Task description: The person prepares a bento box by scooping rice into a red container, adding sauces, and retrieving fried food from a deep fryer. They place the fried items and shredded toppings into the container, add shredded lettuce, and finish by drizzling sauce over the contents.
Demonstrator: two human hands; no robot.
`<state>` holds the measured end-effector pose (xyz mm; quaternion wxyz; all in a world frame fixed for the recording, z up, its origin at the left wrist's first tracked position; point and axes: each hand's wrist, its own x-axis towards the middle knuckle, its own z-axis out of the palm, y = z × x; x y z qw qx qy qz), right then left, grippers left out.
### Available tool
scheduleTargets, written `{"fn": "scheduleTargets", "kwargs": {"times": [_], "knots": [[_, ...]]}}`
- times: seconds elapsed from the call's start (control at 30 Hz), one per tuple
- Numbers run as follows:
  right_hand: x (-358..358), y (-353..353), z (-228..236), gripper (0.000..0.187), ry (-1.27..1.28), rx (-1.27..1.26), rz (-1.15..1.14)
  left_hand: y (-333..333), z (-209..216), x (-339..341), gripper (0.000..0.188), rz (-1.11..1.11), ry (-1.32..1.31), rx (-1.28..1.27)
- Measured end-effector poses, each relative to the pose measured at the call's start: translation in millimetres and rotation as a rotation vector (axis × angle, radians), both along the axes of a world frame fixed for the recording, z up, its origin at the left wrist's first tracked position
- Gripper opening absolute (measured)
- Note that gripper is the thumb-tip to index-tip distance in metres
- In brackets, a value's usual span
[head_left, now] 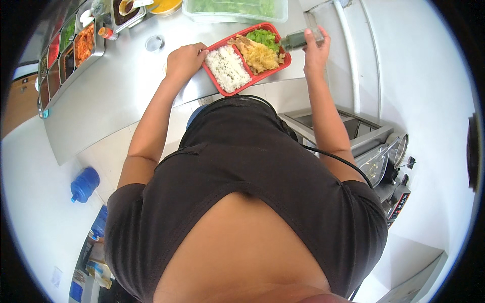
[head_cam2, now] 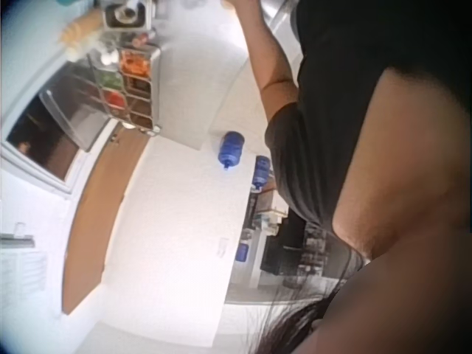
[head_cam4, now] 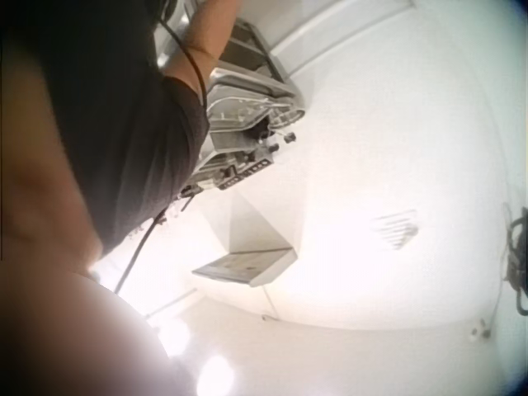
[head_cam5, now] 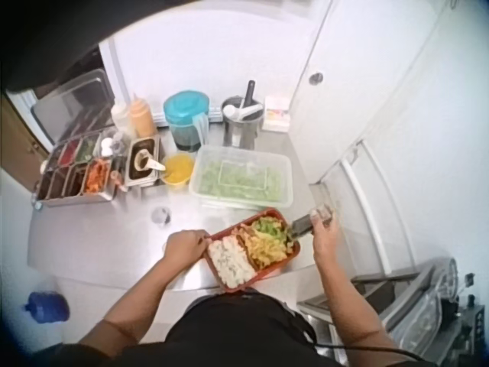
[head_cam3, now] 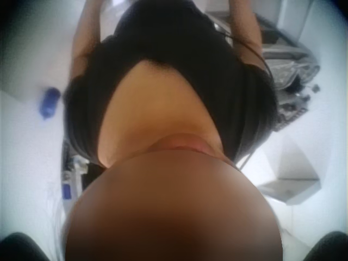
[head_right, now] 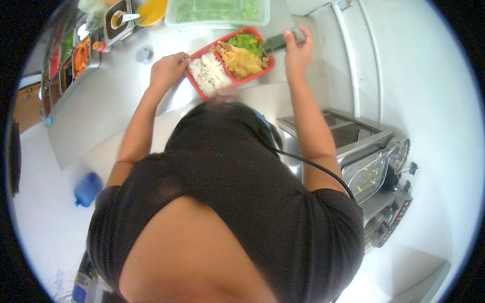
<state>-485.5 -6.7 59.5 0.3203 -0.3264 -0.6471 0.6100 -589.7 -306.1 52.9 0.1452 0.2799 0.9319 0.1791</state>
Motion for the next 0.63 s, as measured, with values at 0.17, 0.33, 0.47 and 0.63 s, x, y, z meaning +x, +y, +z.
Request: {"fn": "scheduleTargets", "kwargs": {"times": [0.17, 0.33, 0.47, 0.63], "knots": [[-28.9, -20.1, -3.4, 0.045, 0.087, 0.124, 0.092, 2.4, 0.4, -2.8, 0.024, -0.033, -0.004, -0.01], [-36.7, -23.0, -1.8, 0.05, 0.129, 0.121, 0.02, 3.5, -0.1, -7.6, 0.024, -0.076, -0.018, -0.006], [-44.6, -19.6, -3.2, 0.05, 0.137, 0.193, 0.0, 4.4, -1.7, -8.8, 0.024, -0.086, -0.015, -0.009], [-46.5, -20.2, -8.7, 0.062, 0.199, 0.068, -0.007, 4.5, -2.0, -13.0, 0.026, -0.093, -0.033, 0.004]]}}
